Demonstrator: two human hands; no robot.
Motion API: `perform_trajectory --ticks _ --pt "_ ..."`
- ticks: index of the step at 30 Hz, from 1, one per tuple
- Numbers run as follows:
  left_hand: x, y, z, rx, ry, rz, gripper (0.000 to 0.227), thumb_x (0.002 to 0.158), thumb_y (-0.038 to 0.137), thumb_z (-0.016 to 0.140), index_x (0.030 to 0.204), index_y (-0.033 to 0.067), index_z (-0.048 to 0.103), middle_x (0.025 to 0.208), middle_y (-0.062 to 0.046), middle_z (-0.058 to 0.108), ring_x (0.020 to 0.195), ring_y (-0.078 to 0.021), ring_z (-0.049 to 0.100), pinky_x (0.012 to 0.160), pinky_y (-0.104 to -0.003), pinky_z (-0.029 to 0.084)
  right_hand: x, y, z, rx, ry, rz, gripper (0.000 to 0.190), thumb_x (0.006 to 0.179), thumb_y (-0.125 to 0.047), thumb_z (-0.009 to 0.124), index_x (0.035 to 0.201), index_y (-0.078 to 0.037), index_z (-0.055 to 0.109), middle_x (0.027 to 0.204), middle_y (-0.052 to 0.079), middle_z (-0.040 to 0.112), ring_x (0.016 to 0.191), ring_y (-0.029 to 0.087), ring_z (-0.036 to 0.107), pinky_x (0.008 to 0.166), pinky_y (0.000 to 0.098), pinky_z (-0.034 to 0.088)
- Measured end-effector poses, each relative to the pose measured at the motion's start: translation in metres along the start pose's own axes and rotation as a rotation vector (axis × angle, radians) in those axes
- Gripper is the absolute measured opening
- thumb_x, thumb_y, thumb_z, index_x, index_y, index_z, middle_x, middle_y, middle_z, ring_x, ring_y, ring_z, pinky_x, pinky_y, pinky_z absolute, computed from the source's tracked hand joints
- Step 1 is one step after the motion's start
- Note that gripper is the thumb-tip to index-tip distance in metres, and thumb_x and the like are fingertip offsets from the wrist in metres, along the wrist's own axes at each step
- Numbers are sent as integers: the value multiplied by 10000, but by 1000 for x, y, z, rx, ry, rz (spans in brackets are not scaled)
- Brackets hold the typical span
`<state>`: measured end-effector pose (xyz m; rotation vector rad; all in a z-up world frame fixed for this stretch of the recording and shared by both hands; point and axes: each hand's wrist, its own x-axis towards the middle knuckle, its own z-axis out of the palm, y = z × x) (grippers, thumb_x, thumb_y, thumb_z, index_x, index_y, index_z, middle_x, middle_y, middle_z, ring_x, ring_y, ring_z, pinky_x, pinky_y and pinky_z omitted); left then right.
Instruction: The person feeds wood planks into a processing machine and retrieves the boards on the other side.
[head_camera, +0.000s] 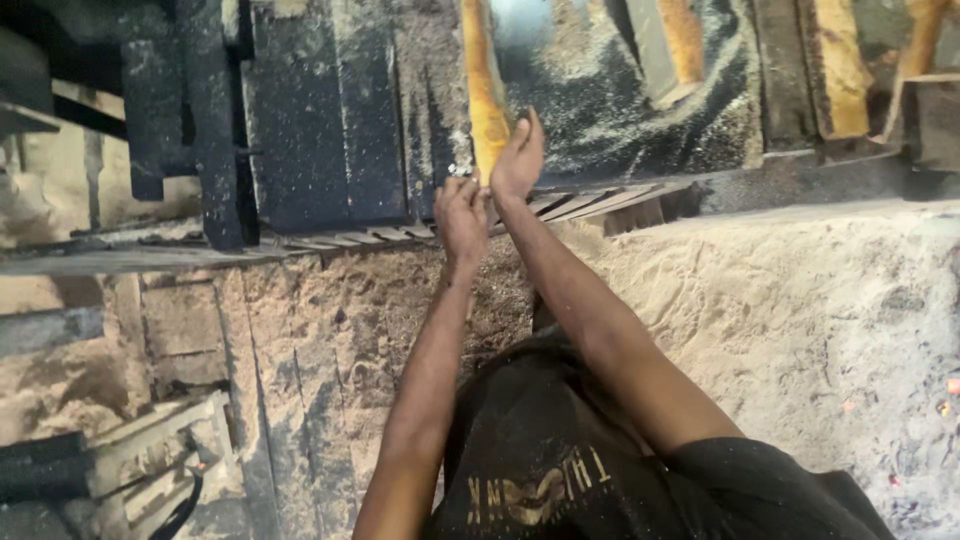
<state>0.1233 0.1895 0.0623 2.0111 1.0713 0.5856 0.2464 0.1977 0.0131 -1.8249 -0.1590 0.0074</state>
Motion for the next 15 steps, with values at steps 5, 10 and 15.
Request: perform_trajectory --ticks 5,10,15 --pt "10 2 1 142 101 105 222 906 93 736 1117 39 779 1064 -106 653 1006 -278 566 888 -439 494 27 22 -13 -2 -182 -82 523 1116 -397 400 1440 -9 535 1434 243 584 1363 376 541 1179 422 386" --pt "-15 21 -25 -61 35 -60 356 960 136 682 1309 67 686 1058 -106 651 915 -215 613 780 -349 545 85 18 -118 -490 -107 -429 489 983 -237 676 1420 -49 563 1456 260 494 1387 437 436 1195 540 276" --pt "-84 -3 -19 -171 -95 -319 223 957 199 677 1152 116 746 1041 -69 718 795 -157 680 657 -324 637 217 58 -210 -760 -126 -421 753 928 -285 797 1510 -55 379 1480 275 469 1369 443 452 1186 516 344"
